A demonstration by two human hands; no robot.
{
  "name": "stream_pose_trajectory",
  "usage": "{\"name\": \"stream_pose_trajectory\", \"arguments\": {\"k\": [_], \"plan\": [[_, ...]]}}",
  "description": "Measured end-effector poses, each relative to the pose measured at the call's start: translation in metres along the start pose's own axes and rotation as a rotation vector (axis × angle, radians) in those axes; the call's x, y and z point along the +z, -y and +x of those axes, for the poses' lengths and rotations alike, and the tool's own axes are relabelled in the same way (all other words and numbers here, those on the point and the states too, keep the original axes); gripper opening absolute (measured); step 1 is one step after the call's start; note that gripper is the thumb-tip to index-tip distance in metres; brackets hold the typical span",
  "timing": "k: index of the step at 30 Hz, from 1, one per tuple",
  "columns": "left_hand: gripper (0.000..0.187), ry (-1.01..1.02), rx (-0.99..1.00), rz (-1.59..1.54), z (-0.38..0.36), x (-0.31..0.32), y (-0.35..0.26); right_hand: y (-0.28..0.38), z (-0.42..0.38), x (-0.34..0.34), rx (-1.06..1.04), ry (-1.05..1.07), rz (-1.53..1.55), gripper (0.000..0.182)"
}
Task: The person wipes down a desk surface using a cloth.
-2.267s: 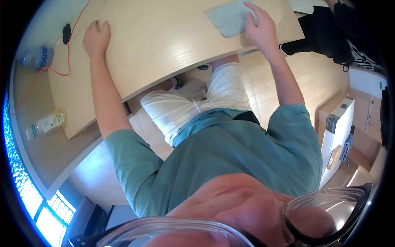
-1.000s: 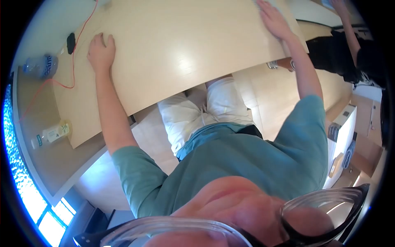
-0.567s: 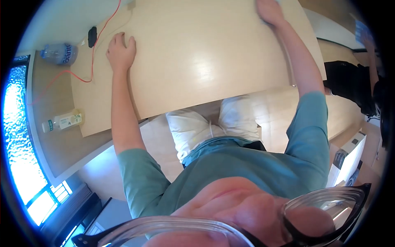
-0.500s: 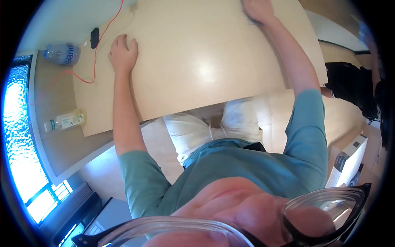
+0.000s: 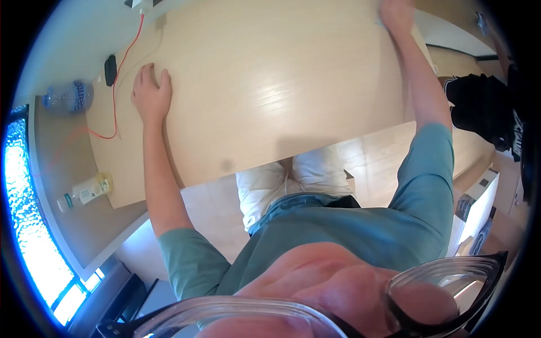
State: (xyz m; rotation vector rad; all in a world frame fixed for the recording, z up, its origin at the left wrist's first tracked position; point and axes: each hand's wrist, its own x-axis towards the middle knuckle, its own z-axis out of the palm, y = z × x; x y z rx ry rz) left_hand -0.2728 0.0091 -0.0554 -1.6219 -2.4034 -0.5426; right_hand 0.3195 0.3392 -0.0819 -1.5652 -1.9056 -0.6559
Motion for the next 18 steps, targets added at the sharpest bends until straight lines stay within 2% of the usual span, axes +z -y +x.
{"name": "stream_pose_trajectory", "arguments": {"k": [1, 2, 4, 5, 8, 11, 14, 18], "plan": [[0.053, 0.0, 0.004, 0.002, 0.0, -0.001, -0.002, -0.013, 0.0, -0.001, 0.104, -0.002, -0.051, 0.044], [0.053, -0.002, 0.009, 0.002, -0.001, -0.002, -0.004, -0.021, 0.007, -0.004, 0.089, 0.003, -0.05, 0.044], [0.053, -0.004, -0.002, 0.003, -0.002, -0.002, -0.005, -0.034, 0.023, -0.009, 0.425, 0.633, -0.11, 0.055], [0.054, -0.012, 0.0, 0.009, -0.002, -0.002, -0.005, -0.039, 0.026, -0.004, 0.416, 0.633, -0.109, 0.055], [0.054, -0.026, 0.008, 0.017, -0.001, 0.0, -0.003, -0.043, 0.037, 0.037, -0.002, 0.617, -0.258, 0.048], [0.054, -0.033, 0.019, -0.008, -0.001, 0.001, -0.002, -0.009, 0.042, 0.063, -0.038, 0.526, -0.131, 0.047], [0.053, -0.033, 0.022, 0.022, 0.0, 0.001, -0.005, 0.081, 0.045, 0.064, -0.085, 0.44, 0.115, 0.047], [0.053, -0.014, 0.025, 0.023, 0.002, 0.002, -0.005, 0.259, 0.028, 0.037, -0.185, 0.335, 0.55, 0.047]]}}
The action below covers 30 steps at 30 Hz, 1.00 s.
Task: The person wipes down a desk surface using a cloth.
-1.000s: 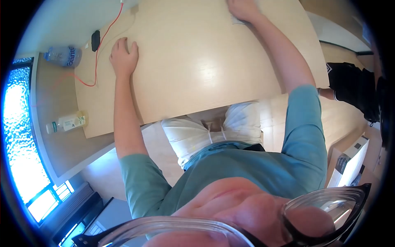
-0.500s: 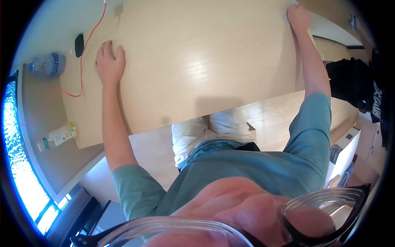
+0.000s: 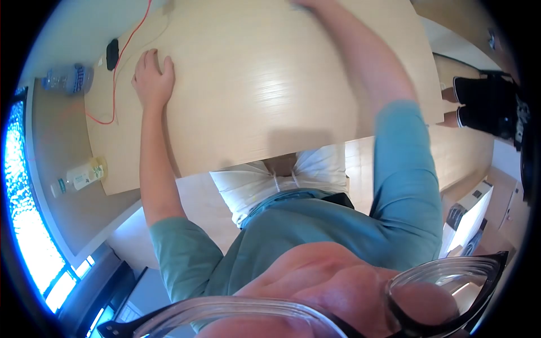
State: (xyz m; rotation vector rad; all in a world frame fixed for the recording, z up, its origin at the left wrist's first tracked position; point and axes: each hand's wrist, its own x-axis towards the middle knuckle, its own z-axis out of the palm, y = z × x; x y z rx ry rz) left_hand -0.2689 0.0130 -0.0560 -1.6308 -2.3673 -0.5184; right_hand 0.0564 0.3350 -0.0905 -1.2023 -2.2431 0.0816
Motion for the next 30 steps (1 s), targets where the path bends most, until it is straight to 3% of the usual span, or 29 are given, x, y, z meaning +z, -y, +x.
{"name": "stream_pose_trajectory", "arguments": {"k": [2, 4, 5, 6, 8, 11, 13, 15, 16, 18, 19, 20, 21, 22, 24, 25, 27, 30], "plan": [[0.052, 0.008, -0.012, 0.011, 0.0, -0.003, 0.0, 0.093, -0.011, 0.043, -0.112, -0.054, 0.267, 0.041], [0.052, 0.005, 0.014, 0.007, 0.0, -0.002, 0.005, 0.186, -0.029, 0.029, -0.177, 0.302, 0.334, 0.039], [0.051, 0.01, 0.011, 0.01, -0.001, 0.0, 0.007, 0.223, -0.04, 0.04, -0.2, 0.328, 0.421, 0.038], [0.051, 0.012, 0.041, -0.005, -0.002, 0.001, 0.009, 0.249, -0.055, 0.056, -0.258, 0.187, 0.442, 0.038], [0.051, 0.027, 0.055, -0.05, 0.001, 0.001, 0.009, 0.272, -0.063, 0.044, -0.455, 0.128, 0.322, 0.038], [0.051, 0.02, 0.062, -0.051, 0.0, -0.003, -0.001, 0.232, -0.056, 0.039, -0.337, 0.127, 0.308, 0.036], [0.051, -0.008, 0.063, -0.066, -0.004, -0.004, -0.009, 0.17, -0.038, -0.004, -0.071, 0.381, 0.296, 0.032], [0.049, -0.017, 0.097, -0.068, -0.001, -0.001, -0.003, 0.077, -0.023, 0.0, -0.002, 0.156, 0.168, 0.025], [0.049, -0.028, 0.1, -0.066, 0.001, -0.001, -0.006, 0.035, -0.023, -0.032, 0.072, 0.181, 0.116, 0.027], [0.049, 0.014, 0.084, -0.063, 0.001, -0.007, -0.01, -0.059, -0.028, -0.065, 0.121, 0.018, 0.099, 0.034], [0.049, 0.003, 0.086, -0.061, 0.006, -0.004, -0.01, -0.103, -0.032, -0.073, 0.141, -0.104, 0.09, 0.029], [0.048, -0.008, 0.11, -0.058, 0.006, -0.001, -0.009, -0.141, -0.036, -0.085, 0.154, -0.12, 0.016, 0.03], [0.048, -0.019, 0.117, -0.047, 0.001, -0.002, -0.005, -0.176, -0.036, -0.107, 0.135, 0.091, -0.14, 0.034], [0.048, -0.038, 0.077, -0.04, 0.001, -0.002, -0.001, -0.193, -0.038, -0.122, 0.266, 0.033, -0.078, 0.043], [0.049, -0.02, 0.117, 0.017, 0.003, 0.0, 0.003, -0.257, -0.042, -0.121, 0.216, -0.005, -0.095, 0.053], [0.049, 0.0, 0.076, 0.01, 0.001, -0.003, 0.002, -0.279, -0.037, -0.13, 0.233, 0.029, -0.115, 0.048], [0.05, 0.008, 0.007, 0.011, 0.002, -0.006, -0.002, -0.303, -0.03, -0.131, 0.245, 0.041, -0.208, 0.06], [0.051, 0.018, -0.034, 0.025, -0.001, -0.006, 0.001, -0.301, -0.023, -0.126, 0.252, 0.078, -0.265, 0.061]]}}
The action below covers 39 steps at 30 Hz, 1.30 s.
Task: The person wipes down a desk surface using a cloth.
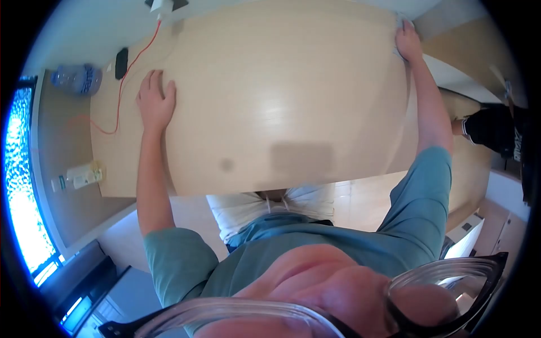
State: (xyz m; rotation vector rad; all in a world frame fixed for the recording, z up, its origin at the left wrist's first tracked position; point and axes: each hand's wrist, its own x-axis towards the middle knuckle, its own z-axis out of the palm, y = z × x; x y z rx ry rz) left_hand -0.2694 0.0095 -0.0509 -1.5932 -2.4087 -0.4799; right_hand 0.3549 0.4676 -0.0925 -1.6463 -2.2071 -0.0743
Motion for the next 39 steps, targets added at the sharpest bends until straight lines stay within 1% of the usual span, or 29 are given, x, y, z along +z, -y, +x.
{"name": "stream_pose_trajectory", "arguments": {"k": [2, 4, 5, 7, 8, 10, 12, 14, 15, 16, 17, 18, 19, 20, 21, 23, 24, 26, 27, 28, 29, 30, 31, 32, 33, 34, 36, 38, 39], "plan": [[0.051, -0.018, 0.031, -0.024, 0.0, -0.001, -0.001, -0.006, -0.002, 0.003, 0.014, 0.012, -0.035, 0.061], [0.051, -0.043, 0.016, -0.015, 0.001, 0.001, -0.002, -0.01, 0.006, 0.014, 0.003, -0.032, -0.095, 0.061], [0.051, -0.049, 0.015, -0.005, -0.002, 0.002, -0.002, 0.004, 0.004, 0.01, -0.009, -0.029, -0.096, 0.061], [0.051, -0.04, 0.008, -0.016, -0.004, 0.0, -0.005, 0.051, -0.012, 0.006, -0.244, 0.023, -0.293, 0.058], [0.051, -0.043, 0.012, -0.028, -0.004, -0.001, -0.006, 0.079, -0.015, 0.009, -0.249, 0.027, -0.29, 0.058], [0.051, -0.05, 0.014, -0.021, -0.006, 0.002, -0.003, 0.14, -0.024, 0.016, -0.38, 0.023, -0.268, 0.053], [0.051, -0.075, 0.031, -0.019, -0.003, 0.004, -0.001, 0.201, -0.025, 0.038, -0.305, 0.055, 0.05, 0.056], [0.052, -0.078, 0.025, -0.034, -0.005, 0.005, -0.001, 0.298, -0.056, 0.024, -0.249, 0.01, 0.253, 0.053], [0.052, -0.085, 0.036, -0.038, -0.006, 0.002, -0.001, 0.336, -0.062, 0.029, -0.266, 0.066, 0.27, 0.054], [0.049, -0.075, 0.027, -0.036, -0.005, -0.001, -0.003, 0.374, -0.067, 0.04, -0.343, 0.063, 0.299, 0.054], [0.047, -0.062, 0.022, -0.035, -0.005, -0.003, -0.005, 0.419, -0.079, 0.023, -0.415, 0.19, 0.293, 0.043], [0.047, -0.069, 0.045, -0.041, -0.005, -0.003, -0.003, 0.456, -0.084, 0.072, -0.581, -0.042, 0.314, 0.043], [0.045, -0.073, 0.035, -0.088, -0.005, 0.001, 0.003, 0.501, -0.113, 0.03, -0.539, 0.183, 0.444, 0.044], [0.044, -0.077, 0.024, -0.135, -0.004, 0.004, 0.006, 0.536, -0.13, 0.046, -0.656, 0.103, 0.361, 0.046], [0.044, -0.083, 0.047, -0.141, -0.003, 0.006, 0.007, 0.56, -0.152, 0.034, -0.661, 0.094, 0.506, 0.046], [0.047, -0.082, 0.039, -0.276, -0.004, 0.004, 0.009, 0.585, -0.17, 0.038, -0.753, -0.132, 0.442, 0.046], [0.047, -0.083, 0.063, -0.268, -0.002, 0.001, 0.009, 0.578, -0.163, 0.037, -0.734, -0.149, 0.447, 0.046], [0.047, -0.064, 0.081, -0.242, -0.004, 0.0, 0.006, 0.543, -0.143, 0.036, -0.753, 0.005, 0.367, 0.046], [0.047, -0.065, 0.096, -0.247, -0.001, -0.005, 0.001, 0.515, -0.124, 0.02, -0.655, 0.123, 0.316, 0.046], [0.046, -0.037, 0.055, -0.256, -0.004, -0.012, -0.005, 0.479, -0.108, 0.009, -0.552, 0.251, 0.27, 0.046], [0.045, -0.011, 0.014, -0.268, -0.007, -0.016, -0.01, 0.436, -0.086, 0.041, -0.551, 0.082, 0.222, 0.044], [0.045, -0.019, 0.028, -0.282, -0.004, -0.012, -0.013, 0.389, -0.075, 0.034, -0.483, -0.076, 0.215, 0.043], [0.044, -0.03, 0.026, -0.266, -0.005, -0.009, -0.009, 0.346, -0.061, 0.004, -0.323, 0.163, 0.146, 0.044], [0.043, -0.041, 0.024, -0.249, -0.005, -0.007, -0.007, 0.293, -0.046, 0.007, -0.392, 0.173, -0.077, 0.048], [0.043, -0.048, 0.034, -0.26, -0.002, -0.007, -0.012, 0.231, -0.036, 0.041, -0.251, -0.068, 0.086, 0.054], [0.042, -0.04, 0.015, -0.2, -0.005, -0.008, -0.012, 0.194, -0.04, 0.009, -0.223, 0.012, 0.033, 0.055], [0.042, -0.042, -0.012, -0.149, 0.001, -0.006, -0.015, 0.108, -0.036, 0.01, -0.108, -0.088, 0.058, 0.051], [0.042, -0.046, -0.002, -0.116, -0.004, -0.003, -0.011, 0.047, -0.035, -0.008, -0.16, -0.004, -0.241, 0.05], [0.042, -0.045, -0.021, -0.118, -0.006, 0.0, -0.008, 0.02, -0.031, -0.004, -0.107, -0.006, -0.218, 0.055]]}}
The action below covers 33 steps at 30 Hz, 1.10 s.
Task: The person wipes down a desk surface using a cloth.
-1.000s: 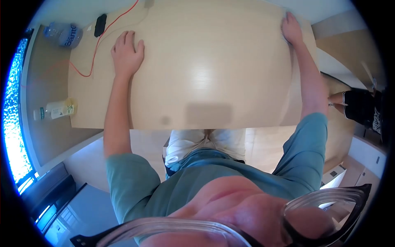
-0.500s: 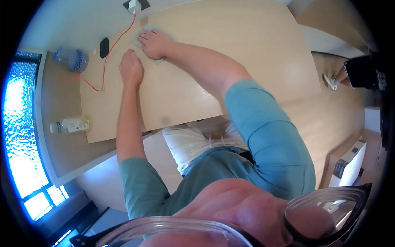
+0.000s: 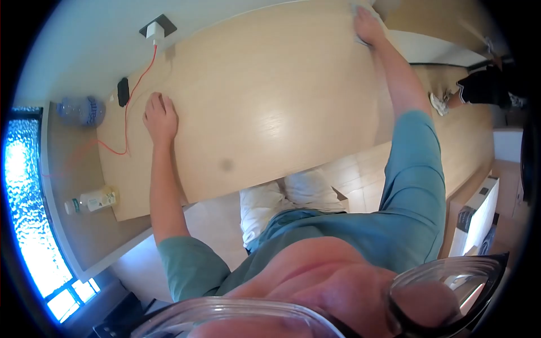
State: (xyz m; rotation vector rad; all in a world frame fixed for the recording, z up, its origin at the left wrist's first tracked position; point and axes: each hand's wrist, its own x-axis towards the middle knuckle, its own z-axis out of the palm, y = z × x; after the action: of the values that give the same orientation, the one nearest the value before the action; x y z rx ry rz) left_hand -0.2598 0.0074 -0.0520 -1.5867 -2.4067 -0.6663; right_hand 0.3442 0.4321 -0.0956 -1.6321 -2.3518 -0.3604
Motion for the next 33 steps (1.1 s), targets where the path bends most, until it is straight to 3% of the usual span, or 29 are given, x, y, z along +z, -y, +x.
{"name": "stream_pose_trajectory", "arguments": {"k": [3, 8, 12, 14, 16, 17, 19, 20, 21, 22, 23, 24, 25, 27, 29, 30, 32, 33], "plan": [[0.042, 0.035, 0.016, 0.002, 0.01, 0.004, 0.011, -0.032, 0.012, 0.021, 0.078, 0.069, -0.081, 0.061], [0.04, -0.032, 0.054, 0.048, 0.002, 0.003, 0.007, -0.019, 0.036, 0.073, -0.078, -0.052, -0.247, 0.062], [0.04, -0.036, 0.047, 0.02, 0.002, 0.003, 0.008, 0.108, 0.024, -0.002, -0.454, -0.1, -0.333, 0.045], [0.04, -0.046, 0.059, 0.049, 0.003, 0.003, 0.008, 0.177, 0.027, -0.002, -0.567, -0.152, -0.246, 0.034], [0.04, -0.027, 0.057, 0.032, 0.006, 0.0, 0.007, 0.278, 0.008, -0.037, -0.326, -0.155, 0.457, 0.046], [0.04, -0.007, 0.037, 0.02, 0.004, 0.001, 0.005, 0.312, 0.009, -0.027, -0.466, -0.196, 0.323, 0.047], [0.04, 0.006, 0.038, 0.018, 0.008, 0.005, 0.003, 0.395, 0.004, -0.036, -0.442, -0.067, 0.446, 0.047], [0.04, 0.014, 0.007, 0.04, 0.004, 0.004, 0.005, 0.428, -0.005, -0.054, -0.576, -0.066, 0.364, 0.038], [0.04, 0.038, 0.014, 0.062, -0.001, 0.001, 0.005, 0.469, -0.011, -0.037, -0.683, -0.257, 0.448, 0.036], [0.041, 0.046, 0.018, 0.074, -0.004, -0.001, 0.004, 0.509, -0.025, -0.053, -0.707, -0.142, 0.464, 0.036], [0.042, 0.03, 0.032, 0.075, 0.002, -0.004, 0.0, 0.529, -0.049, -0.106, -0.737, 0.216, 0.47, 0.035], [0.042, 0.008, 0.065, 0.076, 0.01, -0.008, -0.002, 0.57, -0.065, -0.08, -0.7, 0.055, 0.753, 0.036], [0.045, 0.032, -0.024, -0.04, 0.01, -0.008, 0.0, 0.585, -0.076, -0.092, -0.722, -0.03, 0.725, 0.036], [0.047, 0.094, -0.089, -0.16, 0.006, 0.0, 0.002, 0.593, -0.088, -0.095, -0.706, -0.097, 0.693, 0.036], [0.05, -0.102, -0.052, -0.081, 0.004, 0.01, 0.001, 0.583, -0.087, -0.081, -0.641, -0.221, 0.763, 0.037], [0.05, -0.09, -0.044, -0.091, 0.001, 0.008, -0.005, 0.559, -0.083, -0.087, -0.628, -0.214, 0.754, 0.037], [0.051, -0.039, -0.032, -0.076, 0.001, 0.004, -0.006, 0.498, -0.05, -0.097, -0.579, 0.241, 0.5, 0.042], [0.05, -0.027, -0.034, -0.072, 0.001, 0.004, -0.006, 0.464, -0.035, -0.097, -0.526, 0.265, 0.447, 0.042]]}}
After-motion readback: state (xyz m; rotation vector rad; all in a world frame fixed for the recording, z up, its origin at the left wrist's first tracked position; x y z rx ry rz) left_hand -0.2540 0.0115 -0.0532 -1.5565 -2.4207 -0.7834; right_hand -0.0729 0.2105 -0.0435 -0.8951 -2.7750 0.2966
